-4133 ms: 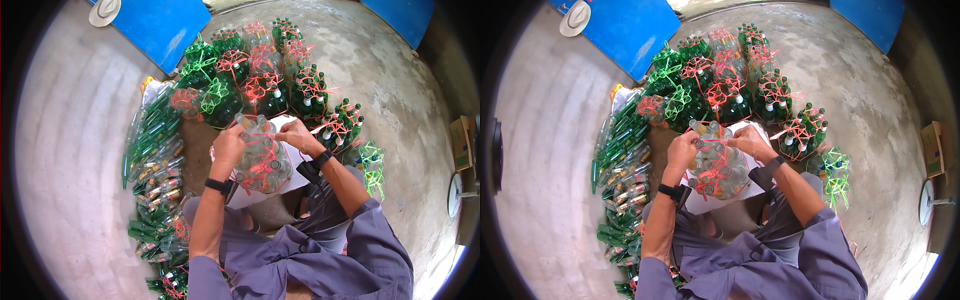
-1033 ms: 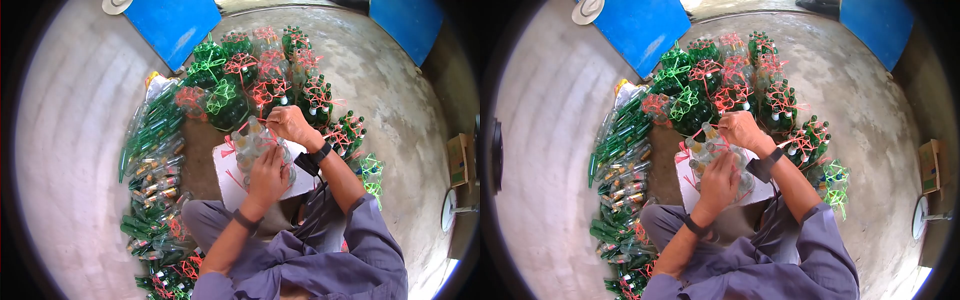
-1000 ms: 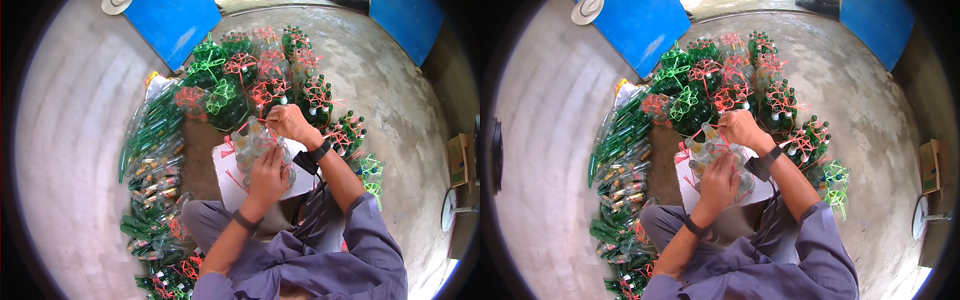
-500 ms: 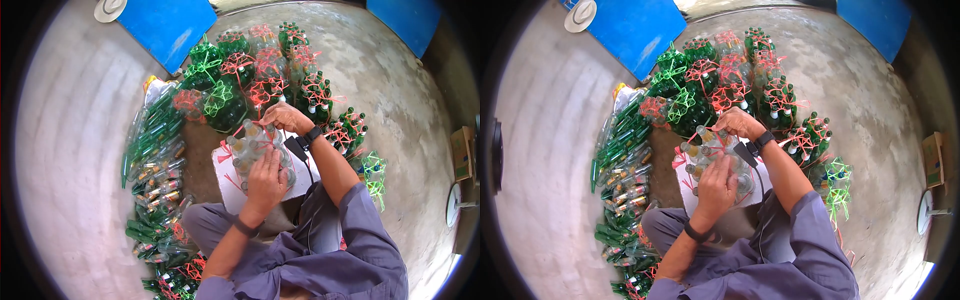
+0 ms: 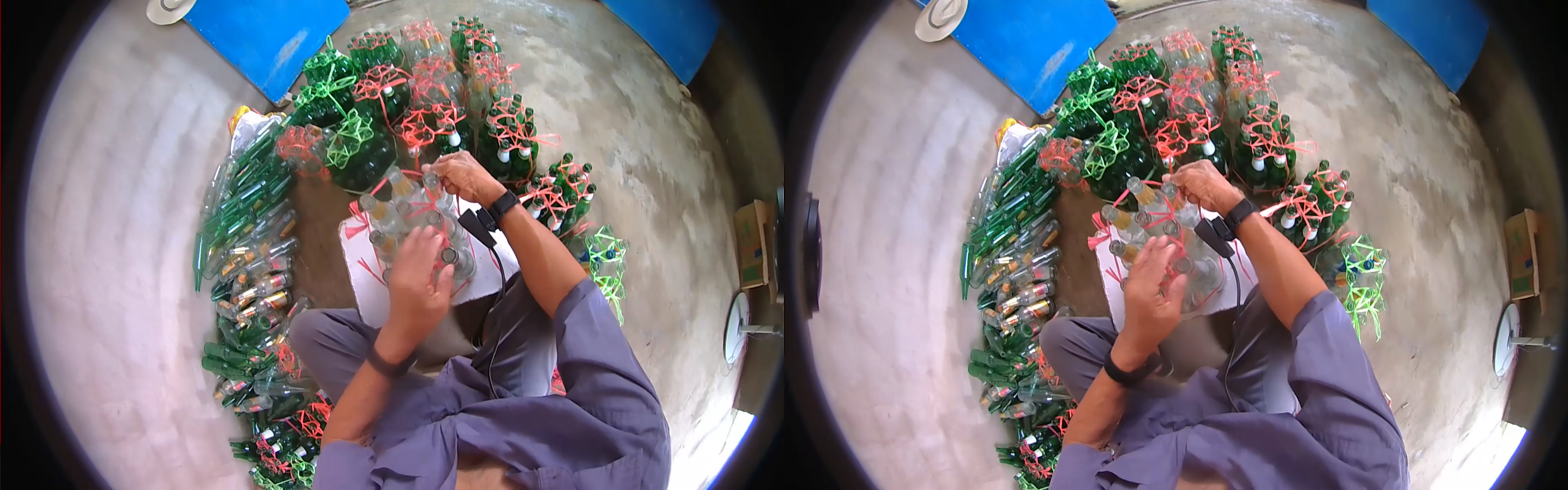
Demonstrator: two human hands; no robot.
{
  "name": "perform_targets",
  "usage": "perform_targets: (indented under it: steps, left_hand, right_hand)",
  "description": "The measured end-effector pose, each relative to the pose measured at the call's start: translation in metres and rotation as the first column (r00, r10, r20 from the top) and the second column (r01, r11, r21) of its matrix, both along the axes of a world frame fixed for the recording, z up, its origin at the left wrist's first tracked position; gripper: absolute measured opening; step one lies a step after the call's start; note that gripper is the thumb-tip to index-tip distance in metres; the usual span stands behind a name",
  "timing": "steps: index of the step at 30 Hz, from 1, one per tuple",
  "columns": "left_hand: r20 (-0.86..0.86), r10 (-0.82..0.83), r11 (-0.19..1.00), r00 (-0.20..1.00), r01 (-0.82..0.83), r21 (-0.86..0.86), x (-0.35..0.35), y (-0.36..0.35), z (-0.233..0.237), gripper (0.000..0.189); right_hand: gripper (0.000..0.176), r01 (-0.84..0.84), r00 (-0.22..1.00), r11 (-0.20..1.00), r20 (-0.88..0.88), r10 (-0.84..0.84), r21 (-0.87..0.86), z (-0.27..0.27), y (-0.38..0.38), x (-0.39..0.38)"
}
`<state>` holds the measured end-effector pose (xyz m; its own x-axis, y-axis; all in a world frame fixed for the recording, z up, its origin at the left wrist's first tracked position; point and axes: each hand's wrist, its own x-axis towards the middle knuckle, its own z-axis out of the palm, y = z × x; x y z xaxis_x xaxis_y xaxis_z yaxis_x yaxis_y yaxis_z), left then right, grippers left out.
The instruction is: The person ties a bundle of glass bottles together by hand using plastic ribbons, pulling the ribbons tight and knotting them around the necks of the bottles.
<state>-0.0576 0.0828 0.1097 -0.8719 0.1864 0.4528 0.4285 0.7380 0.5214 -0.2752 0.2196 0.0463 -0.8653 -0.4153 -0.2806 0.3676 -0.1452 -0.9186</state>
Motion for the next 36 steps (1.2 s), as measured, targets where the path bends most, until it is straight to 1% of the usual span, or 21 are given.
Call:
perform_targets:
  steps: [1,2,3,5,6,8,9,11,12,13,15,16,18,19,21,25,27,28,30,34,36]
  left_hand:
    - [-0.044,0.015,1.000,0.999,-0.014,0.027,0.013,-0.005,0.002,0.048]
    - [-0.088,0.032,0.998,0.996,-0.028,0.055,0.026,-0.010,0.002,0.047]
    - [-0.071,0.035,0.998,0.997,-0.032,0.056,0.041,-0.017,0.001,0.047]
    - [-0.002,0.130,0.989,0.991,-0.130,0.076,0.069,-0.030,-0.001,0.033]
    - [0.007,0.135,0.988,0.991,-0.136,0.074,0.081,-0.032,-0.007,0.033]
    - [0.238,0.226,0.887,0.945,-0.301,0.351,0.100,-0.035,-0.024,0.020]
    - [0.245,0.235,0.884,0.941,-0.311,0.349,0.104,-0.035,-0.031,0.020]
    - [0.592,0.184,0.737,0.785,-0.509,0.445,0.106,-0.035,-0.049,0.014]
    - [0.630,0.066,0.684,0.773,-0.495,0.536,0.106,-0.041,-0.079,0.019]
    - [0.630,0.069,0.682,0.774,-0.497,0.536,0.104,-0.043,-0.093,0.019]
    - [0.783,-0.119,0.505,0.610,-0.642,0.577,0.093,-0.046,-0.111,0.029]
    - [0.782,-0.115,0.501,0.612,-0.644,0.578,0.087,-0.047,-0.118,0.029]
    - [0.829,-0.193,0.403,0.524,-0.728,0.554,0.076,-0.046,-0.129,0.032]
    - [0.830,-0.191,0.399,0.524,-0.731,0.553,0.074,-0.046,-0.132,0.032]
    - [0.844,-0.251,0.242,0.474,-0.813,0.529,0.070,-0.042,-0.137,0.029]
    - [0.852,-0.262,0.252,0.454,-0.820,0.514,0.072,-0.035,-0.153,0.029]
    - [0.792,-0.243,0.227,0.560,-0.761,0.607,0.073,-0.036,-0.173,0.028]
    - [0.792,-0.244,0.223,0.560,-0.762,0.608,0.073,-0.035,-0.176,0.028]
    - [0.810,-0.266,0.146,0.523,-0.809,0.570,0.072,-0.031,-0.183,0.022]
    - [0.810,-0.240,0.177,0.535,-0.796,0.579,0.072,-0.029,-0.197,0.021]
    - [0.774,-0.188,0.193,0.605,-0.750,0.633,0.072,-0.030,-0.200,0.021]
  right_hand:
    - [0.034,-0.001,1.000,0.999,-0.014,0.001,-0.044,-0.003,0.000,0.002]
    - [0.034,0.005,0.999,1.000,-0.053,-0.005,-0.006,-0.005,0.000,0.001]
    - [0.034,0.009,0.996,0.999,-0.090,-0.006,0.032,-0.007,-0.001,0.000]
    - [0.034,-0.004,0.998,1.000,-0.066,0.003,-0.008,-0.006,0.000,0.002]
    - [0.034,-0.013,0.998,1.000,-0.063,0.012,-0.020,-0.008,0.000,0.001]
    - [0.034,-0.026,0.998,0.999,-0.050,0.024,-0.041,-0.009,0.001,0.000]
    - [0.034,-0.030,0.999,0.998,-0.039,0.028,-0.050,-0.007,0.002,0.001]
    - [0.032,-0.036,0.999,0.997,-0.039,0.034,-0.066,-0.008,0.002,0.003]
    - [0.031,-0.019,0.999,0.999,-0.040,0.017,-0.051,-0.006,0.001,0.004]
    - [0.030,-0.001,0.999,0.999,-0.043,-0.001,-0.037,-0.003,0.001,0.005]
    - [0.029,-0.008,0.999,1.000,-0.047,0.007,-0.026,0.000,0.001,0.008]
    - [0.029,0.008,0.999,1.000,-0.043,-0.009,-0.021,0.000,0.000,0.009]
    - [0.029,0.023,0.999,1.000,-0.041,-0.023,0.001,0.002,-0.001,0.011]
    - [0.029,0.018,0.999,1.000,-0.040,-0.018,0.002,0.000,-0.001,0.011]
    - [0.028,0.020,1.000,1.000,-0.019,-0.021,-0.022,0.000,-0.001,0.010]
    - [0.028,0.031,0.999,0.999,0.017,-0.031,-0.027,0.001,-0.002,0.009]
    - [0.028,0.030,0.999,0.999,0.013,-0.030,-0.035,0.003,-0.002,0.009]
    - [0.028,0.030,0.999,0.999,0.018,-0.030,-0.033,0.003,-0.002,0.009]
    - [0.028,0.029,0.999,0.999,0.027,-0.028,-0.027,0.003,-0.002,0.010]
    - [0.027,0.045,0.999,0.999,0.017,-0.044,-0.018,0.001,-0.002,0.009]
    - [0.027,0.041,0.999,0.999,0.014,-0.041,-0.022,0.001,-0.002,0.008]
